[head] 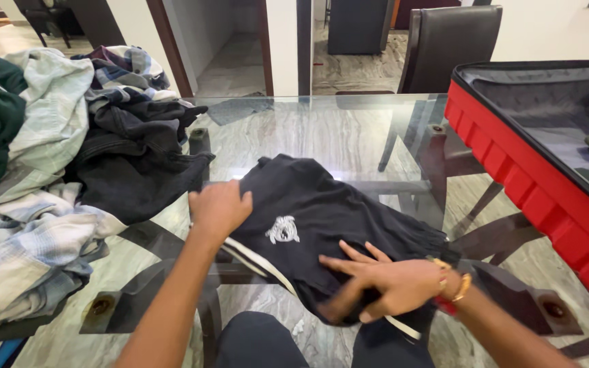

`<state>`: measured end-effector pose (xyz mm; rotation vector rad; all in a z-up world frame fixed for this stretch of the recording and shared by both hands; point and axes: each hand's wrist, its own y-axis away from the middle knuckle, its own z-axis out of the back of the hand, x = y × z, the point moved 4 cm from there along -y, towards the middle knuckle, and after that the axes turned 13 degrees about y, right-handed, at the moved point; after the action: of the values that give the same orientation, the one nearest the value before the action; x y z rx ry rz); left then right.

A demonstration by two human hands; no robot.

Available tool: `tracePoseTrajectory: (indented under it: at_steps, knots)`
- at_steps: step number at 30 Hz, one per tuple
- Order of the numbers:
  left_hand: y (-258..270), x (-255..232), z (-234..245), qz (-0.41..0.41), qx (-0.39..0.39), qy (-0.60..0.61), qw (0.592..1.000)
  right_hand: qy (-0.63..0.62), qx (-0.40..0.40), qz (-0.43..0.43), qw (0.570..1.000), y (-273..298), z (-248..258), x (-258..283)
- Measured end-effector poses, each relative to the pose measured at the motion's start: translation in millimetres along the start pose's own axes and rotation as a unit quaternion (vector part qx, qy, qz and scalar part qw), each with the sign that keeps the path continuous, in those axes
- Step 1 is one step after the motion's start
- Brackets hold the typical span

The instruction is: The person folds black shorts and green shorts on a glass table and places them into an open suitcase.

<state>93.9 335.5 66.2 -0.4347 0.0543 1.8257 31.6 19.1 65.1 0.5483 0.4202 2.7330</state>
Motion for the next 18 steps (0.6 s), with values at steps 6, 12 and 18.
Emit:
tracePoseTrajectory:
  at_steps: [6,12,18]
  knots:
    - [-80,-4,-47,-0.110,-0.104,0.064,0.986,-0.123,-0.098,-0.153,0.976,15,12,-40]
    - [-137,-17,-92,-0.047,-0.019,0.154,0.987,0.058,-0.412,-0.122,0.901,-24,-3,-41]
    - [-158,-30,-100,-0.095,0.020,0.168,0.981,0.120,-0.358,-0.115,0.919,-22,1,-32]
